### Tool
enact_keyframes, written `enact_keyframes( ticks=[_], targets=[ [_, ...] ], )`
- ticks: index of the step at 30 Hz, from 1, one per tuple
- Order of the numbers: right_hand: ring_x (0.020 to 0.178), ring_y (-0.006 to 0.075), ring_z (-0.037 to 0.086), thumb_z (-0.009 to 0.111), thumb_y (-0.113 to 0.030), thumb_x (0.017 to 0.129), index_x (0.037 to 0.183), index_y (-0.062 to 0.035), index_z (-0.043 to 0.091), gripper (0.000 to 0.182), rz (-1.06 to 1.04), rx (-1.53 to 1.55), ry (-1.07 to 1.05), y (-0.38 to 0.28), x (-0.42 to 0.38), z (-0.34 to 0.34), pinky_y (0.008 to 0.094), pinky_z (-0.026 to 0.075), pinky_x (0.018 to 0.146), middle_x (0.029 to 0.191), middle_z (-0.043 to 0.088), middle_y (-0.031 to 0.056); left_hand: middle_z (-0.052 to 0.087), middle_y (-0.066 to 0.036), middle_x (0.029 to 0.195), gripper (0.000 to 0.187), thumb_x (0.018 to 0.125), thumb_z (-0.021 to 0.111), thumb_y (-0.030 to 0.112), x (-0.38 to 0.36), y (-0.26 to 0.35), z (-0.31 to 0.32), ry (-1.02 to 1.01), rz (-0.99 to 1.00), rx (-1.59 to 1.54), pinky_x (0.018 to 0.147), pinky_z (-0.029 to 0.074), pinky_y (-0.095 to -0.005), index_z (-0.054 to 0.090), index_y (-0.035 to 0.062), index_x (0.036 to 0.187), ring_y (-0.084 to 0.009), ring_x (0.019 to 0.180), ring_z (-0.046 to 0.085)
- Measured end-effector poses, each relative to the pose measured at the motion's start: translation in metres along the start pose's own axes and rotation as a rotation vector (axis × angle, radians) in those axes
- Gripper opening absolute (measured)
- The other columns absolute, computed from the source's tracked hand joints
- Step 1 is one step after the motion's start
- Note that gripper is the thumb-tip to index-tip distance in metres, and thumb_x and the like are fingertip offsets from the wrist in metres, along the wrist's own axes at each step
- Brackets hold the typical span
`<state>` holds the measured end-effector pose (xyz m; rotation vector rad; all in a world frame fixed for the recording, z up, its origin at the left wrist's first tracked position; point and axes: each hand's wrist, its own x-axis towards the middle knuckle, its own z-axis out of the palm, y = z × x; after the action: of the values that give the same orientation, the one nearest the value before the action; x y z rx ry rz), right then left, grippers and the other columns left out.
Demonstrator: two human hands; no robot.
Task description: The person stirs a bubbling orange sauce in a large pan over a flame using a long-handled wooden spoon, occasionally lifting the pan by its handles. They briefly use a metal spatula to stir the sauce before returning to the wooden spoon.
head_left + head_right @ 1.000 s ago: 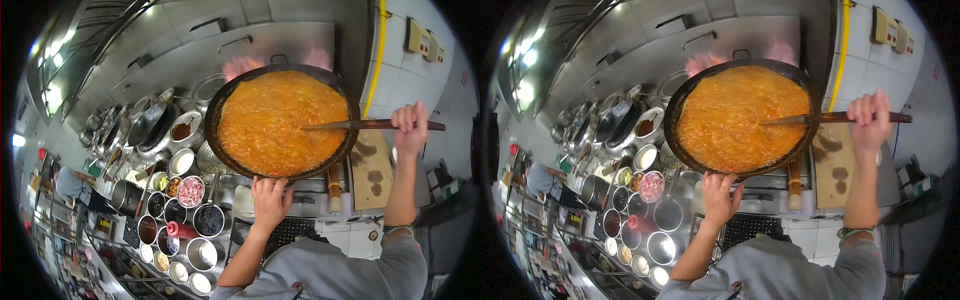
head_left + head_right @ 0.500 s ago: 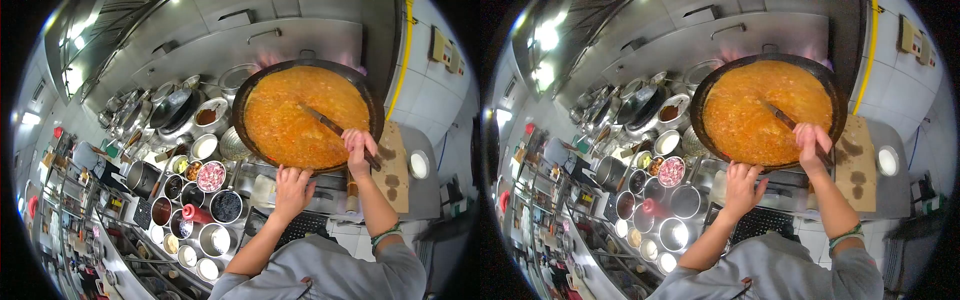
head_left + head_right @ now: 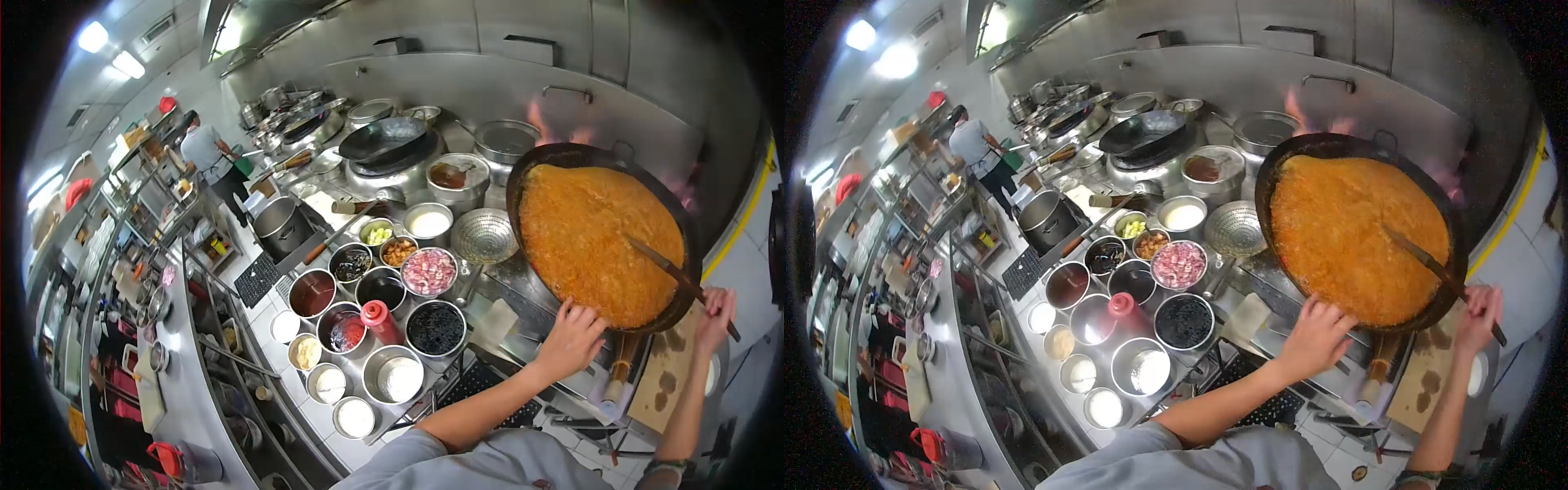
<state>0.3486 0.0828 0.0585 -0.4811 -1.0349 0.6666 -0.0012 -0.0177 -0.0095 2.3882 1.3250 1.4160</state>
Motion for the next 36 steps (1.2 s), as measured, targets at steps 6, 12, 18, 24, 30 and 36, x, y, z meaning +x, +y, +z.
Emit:
enact_keyframes(
  ticks=[6,12,18,24,30,36],
  targets=[
    [0.059,0.013,0.032,0.046,-0.022,0.11,0.071,-0.0107,0.037,0.042,0.009,-0.039,-0.028,-0.066,0.02,-0.031,0.0335,0.039,0.072,0.061,0.03,-0.0002,0.055,-0.012,0.108,0.047,0.08,0.078,0.016,-0.001,-0.001,0.001,0.024,0.018,-0.043,0.112,0.034,-0.0586,0.061,0.0091,0.123,-0.0354,0.111,0.053],
    [0.056,0.0117,0.028,0.045,-0.022,0.111,0.071,-0.012,0.036,0.042,0.029,-0.086,-0.144,-0.127,0.058,-0.072,0.0297,0.037,0.067,0.061,0.029,-0.0012,0.056,-0.012,0.109,0.046,0.08,0.078,0.017,0.001,0.0,-0.005,0.008,0.018,-0.04,0.112,0.034,-0.0588,0.062,0.009,0.122,-0.0346,0.112,0.053],
    [0.046,0.0151,0.032,0.05,-0.027,0.106,0.07,-0.0155,0.04,0.039,0.073,-0.226,-0.159,-0.215,0.067,0.011,0.0372,0.039,0.058,0.054,0.034,-0.0016,0.057,-0.01,0.111,0.045,0.08,0.079,0.019,0.006,0.002,-0.004,0.005,0.021,-0.018,0.112,0.034,-0.0586,0.062,0.0104,0.121,-0.0329,0.113,0.054],
    [0.045,0.0136,0.031,0.047,-0.032,0.107,0.067,-0.0162,0.041,0.044,0.185,-0.084,-0.118,-0.24,0.088,-0.009,0.0358,0.037,0.056,0.052,0.036,-0.0015,0.057,-0.008,0.109,0.044,0.079,0.08,0.019,0.005,0.001,0.001,-0.009,-0.005,0.015,0.112,0.034,-0.0582,0.062,0.012,0.119,-0.0306,0.113,0.054],
    [0.045,0.0127,0.033,0.046,-0.034,0.108,0.067,-0.017,0.042,0.044,0.116,-0.02,-0.086,-0.183,0.075,-0.034,0.0355,0.04,0.055,0.052,0.036,-0.0023,0.056,-0.008,0.104,0.044,0.078,0.08,0.018,0.007,0.003,0.001,-0.012,-0.011,0.054,0.112,0.034,-0.0584,0.063,0.0133,0.118,-0.0303,0.11,0.054],
    [0.055,0.0104,0.026,0.045,-0.019,0.11,0.07,-0.0154,0.034,0.042,0.043,0.224,-0.024,-0.089,0.056,-0.067,0.0291,0.032,0.063,0.058,0.028,-0.0031,0.056,-0.009,0.105,0.044,0.077,0.08,0.018,0.008,0.005,-0.001,-0.03,-0.022,0.081,0.112,0.034,-0.0585,0.062,0.0131,0.118,-0.0316,0.111,0.054]
  ],
)
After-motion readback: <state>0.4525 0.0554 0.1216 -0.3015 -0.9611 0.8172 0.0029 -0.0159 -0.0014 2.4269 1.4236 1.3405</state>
